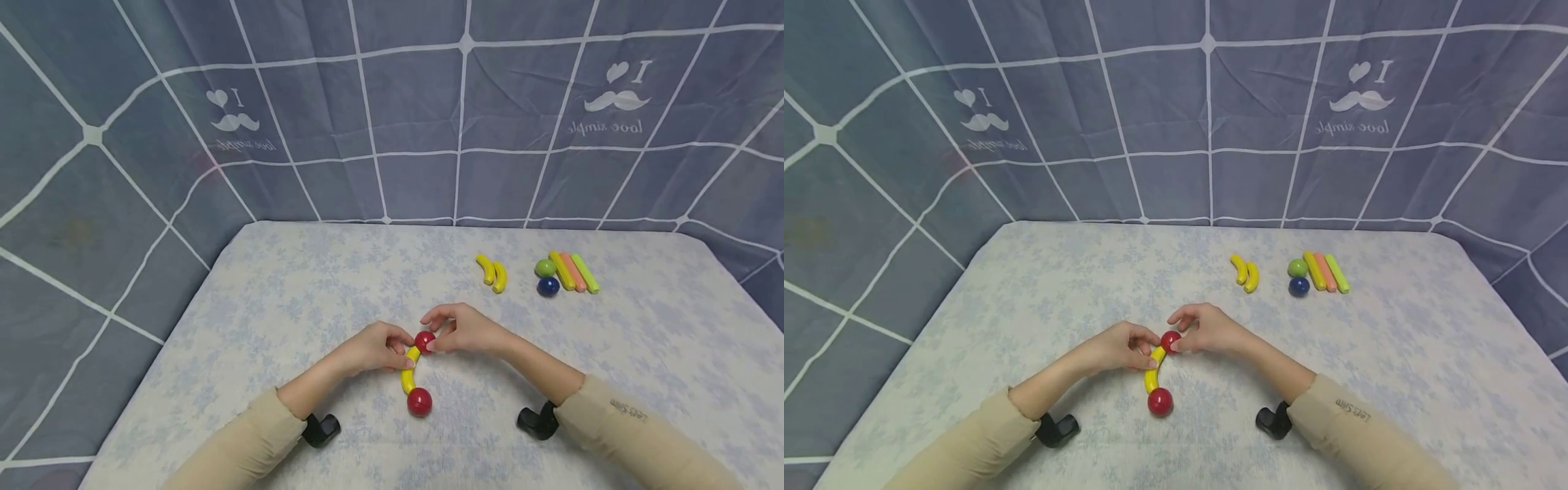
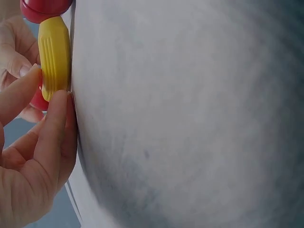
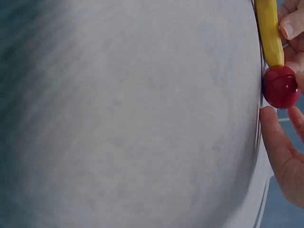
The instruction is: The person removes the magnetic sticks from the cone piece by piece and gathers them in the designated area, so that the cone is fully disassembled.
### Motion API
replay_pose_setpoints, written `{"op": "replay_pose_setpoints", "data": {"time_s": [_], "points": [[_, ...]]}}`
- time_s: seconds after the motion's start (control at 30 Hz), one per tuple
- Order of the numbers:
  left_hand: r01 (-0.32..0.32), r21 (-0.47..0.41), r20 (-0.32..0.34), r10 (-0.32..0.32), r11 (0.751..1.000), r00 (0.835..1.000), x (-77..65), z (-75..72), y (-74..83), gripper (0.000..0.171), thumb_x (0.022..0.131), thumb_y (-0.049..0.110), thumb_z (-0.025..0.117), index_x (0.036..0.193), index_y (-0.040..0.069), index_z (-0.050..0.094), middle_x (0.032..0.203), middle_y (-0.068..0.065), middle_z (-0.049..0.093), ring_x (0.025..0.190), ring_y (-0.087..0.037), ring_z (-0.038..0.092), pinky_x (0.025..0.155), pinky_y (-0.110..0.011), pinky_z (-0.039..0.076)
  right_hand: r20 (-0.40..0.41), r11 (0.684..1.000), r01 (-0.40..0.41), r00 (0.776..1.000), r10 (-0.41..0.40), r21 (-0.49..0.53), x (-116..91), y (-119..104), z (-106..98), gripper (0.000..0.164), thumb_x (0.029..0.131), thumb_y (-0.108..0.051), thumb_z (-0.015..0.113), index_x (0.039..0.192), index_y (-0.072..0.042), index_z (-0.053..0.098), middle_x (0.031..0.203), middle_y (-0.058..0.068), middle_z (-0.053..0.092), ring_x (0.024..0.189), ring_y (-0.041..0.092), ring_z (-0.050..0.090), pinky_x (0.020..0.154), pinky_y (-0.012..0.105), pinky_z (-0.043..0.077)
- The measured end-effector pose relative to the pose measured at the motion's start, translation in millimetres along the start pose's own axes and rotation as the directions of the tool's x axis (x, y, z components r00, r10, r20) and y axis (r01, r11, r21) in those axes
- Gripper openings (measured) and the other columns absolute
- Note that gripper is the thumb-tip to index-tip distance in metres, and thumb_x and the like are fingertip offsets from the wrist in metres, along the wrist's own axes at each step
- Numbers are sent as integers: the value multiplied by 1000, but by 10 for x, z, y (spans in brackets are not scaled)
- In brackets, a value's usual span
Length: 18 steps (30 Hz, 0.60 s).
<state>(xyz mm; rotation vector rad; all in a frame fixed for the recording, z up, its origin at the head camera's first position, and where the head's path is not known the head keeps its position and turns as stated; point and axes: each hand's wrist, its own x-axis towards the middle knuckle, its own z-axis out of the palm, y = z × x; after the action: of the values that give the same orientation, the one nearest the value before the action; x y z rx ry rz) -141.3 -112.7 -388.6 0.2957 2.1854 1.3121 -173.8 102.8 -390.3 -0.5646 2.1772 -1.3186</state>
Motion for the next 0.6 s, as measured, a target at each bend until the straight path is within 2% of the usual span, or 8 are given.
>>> {"op": "replay_pose_setpoints", "data": {"time_s": [0.27,0.6], "points": [[-7,-10,-6,7,1000,1000,-4,29,15,31,78,5,73,106,-5,63,75,-5,54,61,-11,51,58,-23,50,1,994,40,999,-41,-103,38,-41,57,37,75,-11,77,109,-1,63,91,6,60,73,17,59,64,26,50],[-11,-26,-25,10,1000,1000,4,29,33,29,79,3,72,105,-6,63,76,-5,53,63,-11,51,59,-23,50,-33,995,3,999,-7,-100,69,-70,88,31,72,-10,79,100,-4,67,83,2,61,71,17,54,63,28,47]]}}
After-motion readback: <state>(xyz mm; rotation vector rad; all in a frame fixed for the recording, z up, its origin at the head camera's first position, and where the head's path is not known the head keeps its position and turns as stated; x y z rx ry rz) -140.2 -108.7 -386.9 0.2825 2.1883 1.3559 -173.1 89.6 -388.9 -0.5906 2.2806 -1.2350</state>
